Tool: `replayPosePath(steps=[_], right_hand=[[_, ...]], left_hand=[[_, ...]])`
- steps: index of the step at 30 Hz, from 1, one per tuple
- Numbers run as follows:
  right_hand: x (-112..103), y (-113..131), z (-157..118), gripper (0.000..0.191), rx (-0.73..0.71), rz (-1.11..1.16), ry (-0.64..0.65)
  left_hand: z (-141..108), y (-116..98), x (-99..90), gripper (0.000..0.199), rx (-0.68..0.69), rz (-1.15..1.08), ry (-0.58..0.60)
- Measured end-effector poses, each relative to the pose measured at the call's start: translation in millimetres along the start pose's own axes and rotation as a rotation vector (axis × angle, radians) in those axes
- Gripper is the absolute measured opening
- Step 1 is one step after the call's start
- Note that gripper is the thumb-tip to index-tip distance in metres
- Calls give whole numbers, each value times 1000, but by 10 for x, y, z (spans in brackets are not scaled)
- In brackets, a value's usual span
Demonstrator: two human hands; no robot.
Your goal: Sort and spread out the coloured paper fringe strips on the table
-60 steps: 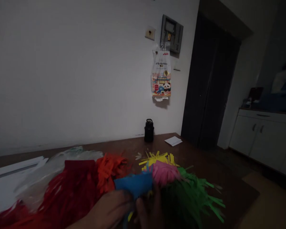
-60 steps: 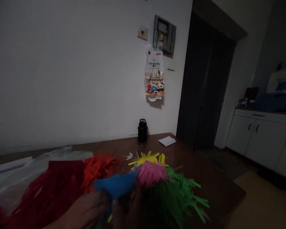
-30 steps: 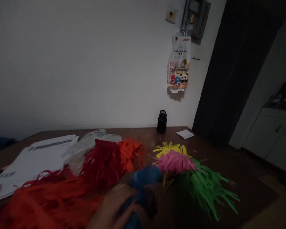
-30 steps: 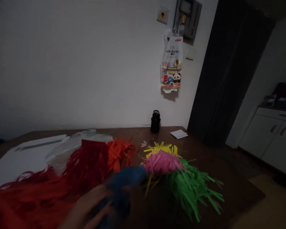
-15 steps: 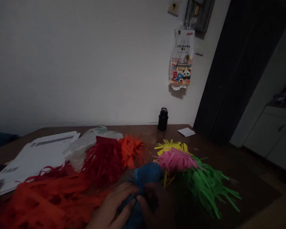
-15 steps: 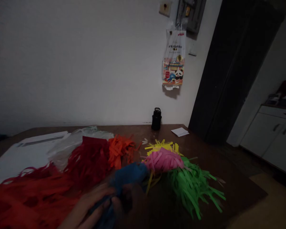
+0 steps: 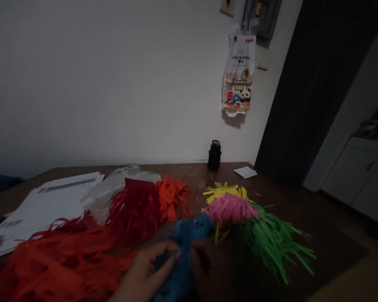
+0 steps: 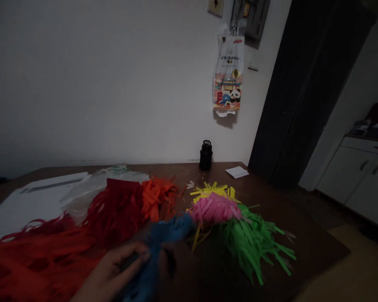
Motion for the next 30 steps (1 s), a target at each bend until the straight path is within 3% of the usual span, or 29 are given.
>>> replayPosePath(steps=[4, 8, 12, 17, 21, 30], right_hand=[[-215, 2, 33, 26, 7, -63, -95], [-168, 208, 5, 24, -203, -72, -14], [42, 296, -59, 21, -299, -104, 50], [63, 234, -81, 6, -209, -93, -58], [54, 181, -63, 5, -177, -43, 0], [46, 43, 7, 6, -7, 52, 105]], left_hand=[[-11, 122, 77, 42, -241, -342, 52], [-52, 146, 153, 44, -377, -529, 92], [-71, 153, 186, 44, -394, -602, 122], [-91, 282, 235, 44, -408, -673, 132], [-96, 242, 252, 36, -335, -691, 194], [-94, 200, 234, 49, -332, -590, 249]])
Point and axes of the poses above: each hand's wrist, its own z-axis towards the middle knuckle, its own x-axis out of the palm, y = z × x, the point moved 8 cm from there along z, towards the middle knuckle, and after that the axes turned 4 degrees about z, right-handed, at the moved point
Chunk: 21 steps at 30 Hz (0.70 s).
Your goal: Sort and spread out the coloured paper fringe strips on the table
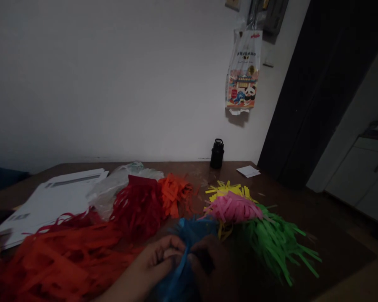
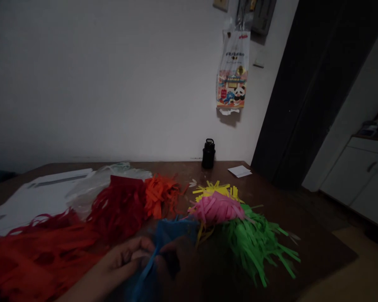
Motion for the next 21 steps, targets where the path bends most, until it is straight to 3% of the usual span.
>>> replayPosePath(steps=[13, 21], right_hand=[[3, 50, 5, 11, -50, 22, 33], [6, 61, 3, 12, 40, 22, 53]], left_hand=[[74, -4, 17, 47, 6, 135, 18], [57, -30, -18, 39, 56, 158, -23]])
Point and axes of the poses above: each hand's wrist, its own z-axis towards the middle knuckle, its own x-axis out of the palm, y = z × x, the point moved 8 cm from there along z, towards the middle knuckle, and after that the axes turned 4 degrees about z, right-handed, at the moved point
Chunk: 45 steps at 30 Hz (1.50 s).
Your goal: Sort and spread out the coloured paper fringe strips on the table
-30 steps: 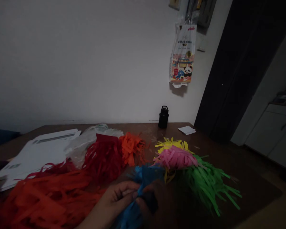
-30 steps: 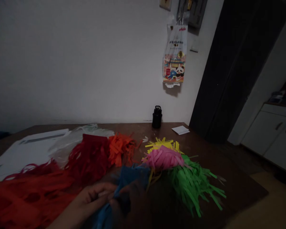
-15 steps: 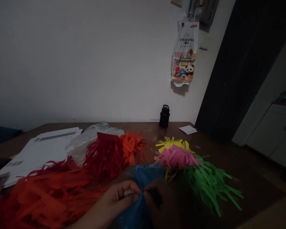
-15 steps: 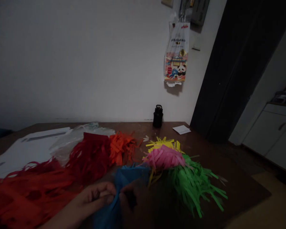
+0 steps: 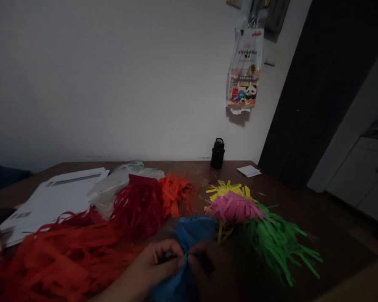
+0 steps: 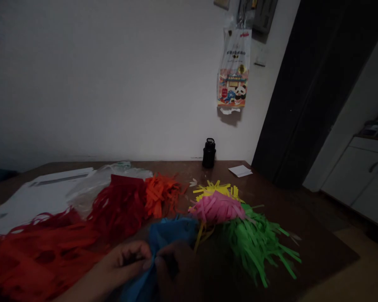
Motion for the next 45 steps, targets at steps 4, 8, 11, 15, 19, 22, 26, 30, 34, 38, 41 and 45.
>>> replayPosePath(steps=[4, 8, 11, 15, 19, 22, 26, 30, 34, 38, 41, 45], right_hand=[[23, -90, -39, 9, 125, -39, -4], [62, -170, -69, 11, 184, -28, -8], [119, -219, -65, 11, 191, 18, 29], [160, -273, -41, 24, 209, 57, 89], [161, -327, -24, 33, 311, 69, 139], [135, -312, -8, 34, 357, 97, 128], [139, -272, 9, 35, 381, 103, 144], [133, -257, 16, 32, 397, 105, 139], [127, -238, 21, 28, 391, 143, 123], [125, -246, 27, 27, 379, 129, 119], [130, -267, 23, 29, 309, 64, 101], [148, -209, -20, 26, 113, -107, 31]], left_hand=[[-37, -101, -33, 31, 76, 146, -52], [-117, -287, -16, 24, 263, 484, -115], [-170, -350, 5, 25, 352, 636, -153], [-186, -351, 28, 25, 395, 732, -157], [-198, -362, 41, 22, 445, 766, -151], [-223, -368, 45, 22, 487, 795, -159], [-264, -376, 88, 19, 542, 842, -140], [-286, -419, 135, 20, 572, 844, -103], [-281, -434, 128, 19, 558, 824, -97], [-267, -402, 115, 19, 525, 789, -74], [-219, -356, 60, 21, 427, 749, -108], [-148, -275, -50, 28, 272, 632, -200]])
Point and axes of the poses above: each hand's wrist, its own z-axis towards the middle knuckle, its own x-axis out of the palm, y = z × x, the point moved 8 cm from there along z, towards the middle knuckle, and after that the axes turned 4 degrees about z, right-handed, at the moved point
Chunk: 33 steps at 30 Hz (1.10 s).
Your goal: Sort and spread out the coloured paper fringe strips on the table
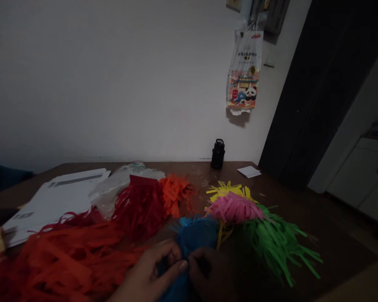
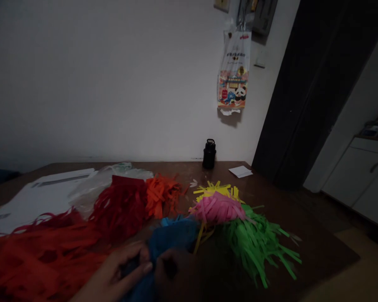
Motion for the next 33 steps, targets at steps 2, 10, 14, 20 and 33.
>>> replayPosePath(steps=[2, 10, 14, 20, 33], right_hand=[[13, 82, -38, 26, -106, -90, -27], [-299, 187, -51, 14, -120, -262, -184], [-400, 239, -61, 12, -166, -289, -276], [-231, 410, -197, 35, -374, -269, -361], [-79, 371, -224, 47, -430, -370, -297]], left_hand=[[8, 56, -1, 28, -50, -34, -20], [39, 63, -89, 23, -22, -34, -49], [65, -51, -140, 17, 62, 98, -78], [-19, -219, -144, 18, 254, 261, -150], [-227, -547, -61, 15, 669, 561, -194]])
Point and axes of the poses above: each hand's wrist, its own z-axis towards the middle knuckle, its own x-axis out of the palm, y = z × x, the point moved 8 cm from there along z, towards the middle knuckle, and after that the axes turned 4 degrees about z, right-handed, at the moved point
